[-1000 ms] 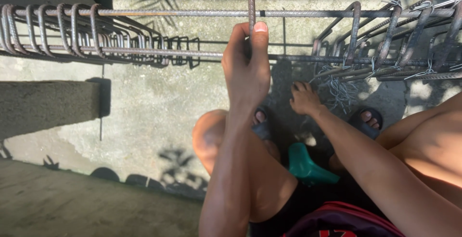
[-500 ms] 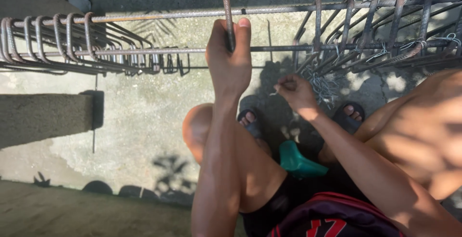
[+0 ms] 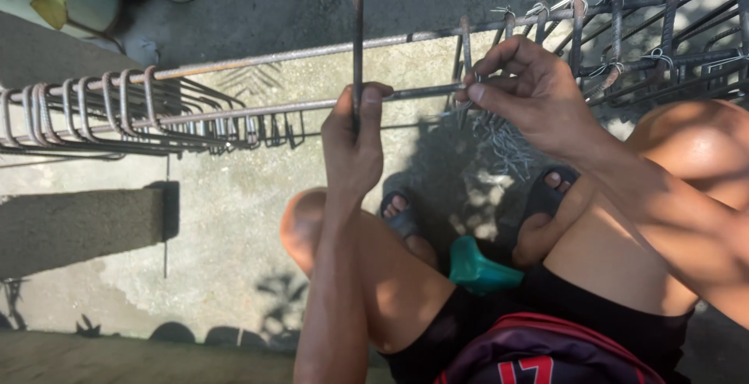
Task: Tying rebar stirrups to longitudinal bars using a hook tool and wire ties
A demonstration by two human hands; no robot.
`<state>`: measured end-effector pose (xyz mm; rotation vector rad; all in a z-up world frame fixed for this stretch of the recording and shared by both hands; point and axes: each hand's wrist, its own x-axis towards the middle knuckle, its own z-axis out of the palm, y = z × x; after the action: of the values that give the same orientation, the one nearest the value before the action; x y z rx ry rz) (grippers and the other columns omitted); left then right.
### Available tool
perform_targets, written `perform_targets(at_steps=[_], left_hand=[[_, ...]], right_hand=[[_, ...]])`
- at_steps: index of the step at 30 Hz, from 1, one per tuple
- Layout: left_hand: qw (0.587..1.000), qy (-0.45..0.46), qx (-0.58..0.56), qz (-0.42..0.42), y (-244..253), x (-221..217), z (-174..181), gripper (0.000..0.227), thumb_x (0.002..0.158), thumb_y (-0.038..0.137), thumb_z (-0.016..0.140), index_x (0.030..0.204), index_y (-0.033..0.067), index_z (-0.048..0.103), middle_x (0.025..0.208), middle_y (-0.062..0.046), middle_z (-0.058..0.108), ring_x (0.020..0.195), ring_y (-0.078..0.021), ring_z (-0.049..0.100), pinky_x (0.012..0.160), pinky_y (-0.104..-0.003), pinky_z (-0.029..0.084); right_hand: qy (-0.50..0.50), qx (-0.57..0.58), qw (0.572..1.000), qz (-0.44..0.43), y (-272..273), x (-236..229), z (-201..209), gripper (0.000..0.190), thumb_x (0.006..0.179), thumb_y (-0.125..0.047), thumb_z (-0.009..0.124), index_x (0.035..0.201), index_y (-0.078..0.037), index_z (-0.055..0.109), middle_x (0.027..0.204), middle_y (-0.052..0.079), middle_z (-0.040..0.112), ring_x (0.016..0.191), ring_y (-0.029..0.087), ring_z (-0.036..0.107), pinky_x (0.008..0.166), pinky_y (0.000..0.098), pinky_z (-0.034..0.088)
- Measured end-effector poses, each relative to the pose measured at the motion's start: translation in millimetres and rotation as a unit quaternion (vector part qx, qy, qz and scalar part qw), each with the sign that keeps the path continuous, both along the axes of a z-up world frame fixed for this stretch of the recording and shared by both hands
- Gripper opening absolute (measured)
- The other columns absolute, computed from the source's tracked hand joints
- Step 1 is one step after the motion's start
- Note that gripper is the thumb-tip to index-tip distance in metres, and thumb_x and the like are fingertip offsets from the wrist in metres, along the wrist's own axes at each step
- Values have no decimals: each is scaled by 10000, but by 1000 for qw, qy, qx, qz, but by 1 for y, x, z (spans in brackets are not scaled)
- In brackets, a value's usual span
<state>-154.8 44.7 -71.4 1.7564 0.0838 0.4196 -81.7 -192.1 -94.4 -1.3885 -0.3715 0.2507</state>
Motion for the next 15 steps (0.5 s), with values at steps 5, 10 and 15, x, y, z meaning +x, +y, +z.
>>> perform_targets(at_steps=[5,10,15], left_hand=[[998,-40,47,9,-15,6,-11,140,974,145,720,1105,112,755,698,-33,596,614,-83,532,577,-234,471],[982,-148,119,-20,-25,15,-26,351,855,89,879,1181,69,751,994,-83,668,907,-279,741,810,-356,599],[957,-167,237,-16,-30,19,-23,195,871,73,857,1043,67,764,916,-85,702,826,-321,749,692,-384,607]], right_hand=[[30,49,998,-32,-9,15,-2,261,977,61,680,1179,24,521,1094,179,664,1020,265,756,896,416,677],[111,125,984,-59,1,16,-10,274,966,38,690,1185,-11,534,1071,142,689,982,262,776,886,408,698],[165,161,972,-45,2,21,-8,343,969,24,666,1271,-7,507,1113,120,737,1018,255,770,923,421,680]])
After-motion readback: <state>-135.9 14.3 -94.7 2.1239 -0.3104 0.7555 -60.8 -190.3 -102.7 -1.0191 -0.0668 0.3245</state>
